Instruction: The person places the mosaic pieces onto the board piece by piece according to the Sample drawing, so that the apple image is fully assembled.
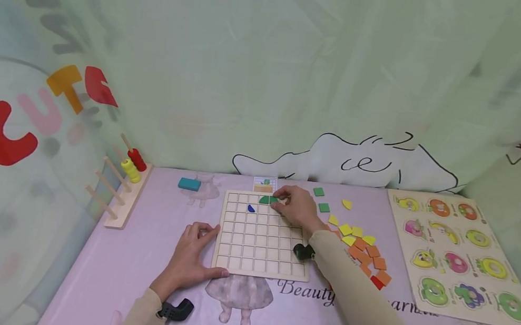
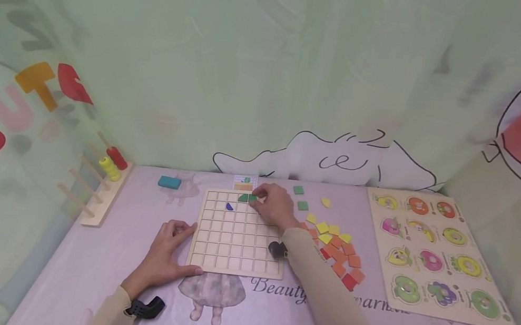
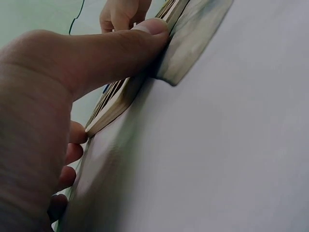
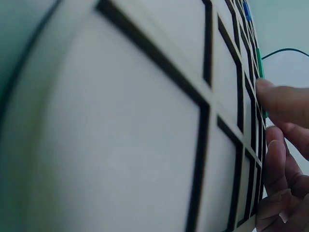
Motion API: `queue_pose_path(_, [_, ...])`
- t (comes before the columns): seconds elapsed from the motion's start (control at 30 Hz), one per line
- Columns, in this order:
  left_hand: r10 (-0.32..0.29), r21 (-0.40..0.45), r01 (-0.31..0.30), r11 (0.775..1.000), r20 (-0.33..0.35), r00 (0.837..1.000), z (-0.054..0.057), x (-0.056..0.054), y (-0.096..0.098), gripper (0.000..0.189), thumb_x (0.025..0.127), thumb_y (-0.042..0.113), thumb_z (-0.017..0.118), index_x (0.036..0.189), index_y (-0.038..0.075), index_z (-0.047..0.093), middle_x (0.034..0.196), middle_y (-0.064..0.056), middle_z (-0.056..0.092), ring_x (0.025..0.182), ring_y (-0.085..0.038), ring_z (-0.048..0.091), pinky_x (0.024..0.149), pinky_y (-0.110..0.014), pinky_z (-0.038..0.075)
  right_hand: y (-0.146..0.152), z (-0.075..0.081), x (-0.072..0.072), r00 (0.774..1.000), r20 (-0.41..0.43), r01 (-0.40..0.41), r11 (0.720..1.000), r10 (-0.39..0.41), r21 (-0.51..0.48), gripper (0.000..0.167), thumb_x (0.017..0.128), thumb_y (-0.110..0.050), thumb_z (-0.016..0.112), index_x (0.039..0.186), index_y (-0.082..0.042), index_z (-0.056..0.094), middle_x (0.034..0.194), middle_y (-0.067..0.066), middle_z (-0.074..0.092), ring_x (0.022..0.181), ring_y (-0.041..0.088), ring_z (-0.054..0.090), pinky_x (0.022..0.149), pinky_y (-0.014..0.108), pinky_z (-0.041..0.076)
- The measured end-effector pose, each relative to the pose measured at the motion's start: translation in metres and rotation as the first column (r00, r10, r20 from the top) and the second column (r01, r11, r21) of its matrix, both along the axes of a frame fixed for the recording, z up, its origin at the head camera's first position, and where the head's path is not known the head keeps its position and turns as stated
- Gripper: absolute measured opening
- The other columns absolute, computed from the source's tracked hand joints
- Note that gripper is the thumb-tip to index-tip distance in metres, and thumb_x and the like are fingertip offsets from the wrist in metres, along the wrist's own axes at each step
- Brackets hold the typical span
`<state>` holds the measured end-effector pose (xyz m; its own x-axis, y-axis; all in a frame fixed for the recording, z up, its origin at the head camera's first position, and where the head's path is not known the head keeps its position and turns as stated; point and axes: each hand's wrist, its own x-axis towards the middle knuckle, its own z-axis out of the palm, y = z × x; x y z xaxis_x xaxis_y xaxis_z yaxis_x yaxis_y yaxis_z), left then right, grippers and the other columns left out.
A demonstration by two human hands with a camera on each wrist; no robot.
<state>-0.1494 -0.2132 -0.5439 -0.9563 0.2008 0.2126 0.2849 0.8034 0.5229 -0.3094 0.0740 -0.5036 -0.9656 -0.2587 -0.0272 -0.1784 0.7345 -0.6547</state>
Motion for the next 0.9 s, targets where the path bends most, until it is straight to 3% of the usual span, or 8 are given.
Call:
queue_pose_path(0.53, [-0.008, -0.004, 0.007, 1.000, -0.022, 1.000, -0.002, 0.000, 0.001, 0.109, 0.065, 0.062, 0.094, 0.154, 0.010, 0.057, 0.135, -0.008, 0.052, 0.109, -0.018, 0.041, 0.092, -0.041, 0.039, 0.005, 0.002, 0.000, 0.999, 0.034, 0.036, 0.999, -0.035, -0.037, 0.019, 0.092, -0.025, 0.083, 0.110, -0.016, 0.082, 0.104, 0.003, 0.077, 0.089, 0.020, 0.062, 0.079, 0.033, 0.044])
queue_pose_path(0.63, [-0.001, -0.003, 0.001, 1.000, -0.011, 1.000, -0.002, 0.000, 0.002, 0.109, 0.066, 0.063, 0.093, 0.154, 0.010, 0.057, 0.135, -0.009, 0.051, 0.109, -0.018, 0.041, 0.092, -0.041, 0.039, 0.008, 0.002, 0.000, 0.998, 0.060, 0.028, 0.995, -0.023, -0.096, 0.023, 0.093, -0.023, 0.083, 0.114, -0.015, 0.081, 0.106, 0.005, 0.075, 0.090, 0.022, 0.060, 0.080, 0.034, 0.045])
queue_pose_path(0.8, [0.003, -0.007, -0.003, 1.000, -0.012, 1.000, -0.003, 0.000, 0.001, 0.110, 0.065, 0.063, 0.094, 0.154, 0.010, 0.057, 0.135, -0.009, 0.051, 0.108, -0.018, 0.041, 0.091, -0.040, 0.039, 0.023, 0.001, -0.001, 0.999, -0.008, 0.048, 0.970, -0.052, -0.240, 0.025, 0.096, -0.020, 0.079, 0.118, -0.009, 0.079, 0.104, 0.009, 0.073, 0.088, 0.025, 0.060, 0.079, 0.035, 0.048])
queue_pose_path(0.9, [-0.005, -0.012, 0.005, 1.000, -0.030, 1.000, -0.002, -0.001, -0.001, 0.109, 0.065, 0.060, 0.095, 0.153, 0.009, 0.057, 0.135, -0.009, 0.052, 0.107, -0.018, 0.041, 0.091, -0.040, 0.039, 0.042, 0.005, -0.006, 0.991, -0.053, 0.107, 0.965, -0.123, -0.241, 0.027, 0.099, -0.020, 0.074, 0.122, -0.006, 0.077, 0.106, 0.011, 0.072, 0.091, 0.026, 0.061, 0.080, 0.036, 0.049])
